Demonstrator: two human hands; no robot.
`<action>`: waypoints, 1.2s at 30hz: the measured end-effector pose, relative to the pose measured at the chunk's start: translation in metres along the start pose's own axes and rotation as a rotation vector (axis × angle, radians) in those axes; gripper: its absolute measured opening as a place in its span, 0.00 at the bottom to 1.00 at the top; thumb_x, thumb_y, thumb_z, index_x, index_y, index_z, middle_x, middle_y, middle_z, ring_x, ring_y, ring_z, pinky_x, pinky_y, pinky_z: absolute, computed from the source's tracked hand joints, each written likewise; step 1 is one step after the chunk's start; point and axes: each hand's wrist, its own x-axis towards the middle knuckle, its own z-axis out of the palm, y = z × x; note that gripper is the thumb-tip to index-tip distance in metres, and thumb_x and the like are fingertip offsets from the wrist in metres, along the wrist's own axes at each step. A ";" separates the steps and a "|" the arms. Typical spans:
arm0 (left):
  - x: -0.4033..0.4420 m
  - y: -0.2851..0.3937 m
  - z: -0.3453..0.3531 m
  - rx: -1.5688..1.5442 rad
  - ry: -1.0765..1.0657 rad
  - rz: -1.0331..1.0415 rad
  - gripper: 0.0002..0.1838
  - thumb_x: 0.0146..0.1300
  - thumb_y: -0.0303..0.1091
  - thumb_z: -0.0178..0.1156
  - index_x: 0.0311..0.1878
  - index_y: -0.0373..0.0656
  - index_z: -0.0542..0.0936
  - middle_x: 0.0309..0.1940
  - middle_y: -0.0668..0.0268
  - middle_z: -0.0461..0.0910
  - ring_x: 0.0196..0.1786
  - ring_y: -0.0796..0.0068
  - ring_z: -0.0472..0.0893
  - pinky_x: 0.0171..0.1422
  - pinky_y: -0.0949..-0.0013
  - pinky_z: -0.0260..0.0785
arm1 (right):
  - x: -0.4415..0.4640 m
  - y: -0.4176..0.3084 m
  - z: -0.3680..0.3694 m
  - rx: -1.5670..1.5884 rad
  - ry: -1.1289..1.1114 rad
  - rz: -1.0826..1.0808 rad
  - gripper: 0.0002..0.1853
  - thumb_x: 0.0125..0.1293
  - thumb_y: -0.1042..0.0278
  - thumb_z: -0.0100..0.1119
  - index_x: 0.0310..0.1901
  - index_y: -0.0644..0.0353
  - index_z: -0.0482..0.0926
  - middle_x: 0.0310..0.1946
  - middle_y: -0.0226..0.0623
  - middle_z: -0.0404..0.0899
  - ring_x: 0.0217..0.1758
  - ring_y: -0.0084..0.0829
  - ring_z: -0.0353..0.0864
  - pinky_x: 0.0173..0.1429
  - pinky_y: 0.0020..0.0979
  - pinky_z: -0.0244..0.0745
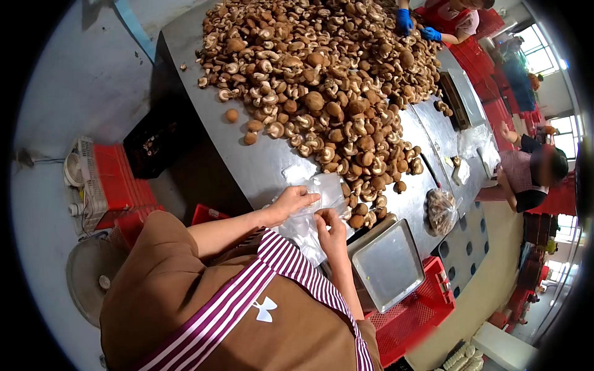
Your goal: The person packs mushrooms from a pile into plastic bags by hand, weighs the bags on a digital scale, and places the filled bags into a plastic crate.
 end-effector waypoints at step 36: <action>-0.023 0.032 -0.020 1.021 0.093 0.475 0.46 0.48 0.27 0.71 0.74 0.50 0.64 0.74 0.55 0.57 0.72 0.48 0.64 0.78 0.53 0.56 | 0.020 -0.042 -0.020 0.653 -0.332 0.232 0.08 0.77 0.61 0.52 0.41 0.55 0.73 0.25 0.25 0.75 0.19 0.14 0.64 0.23 0.18 0.58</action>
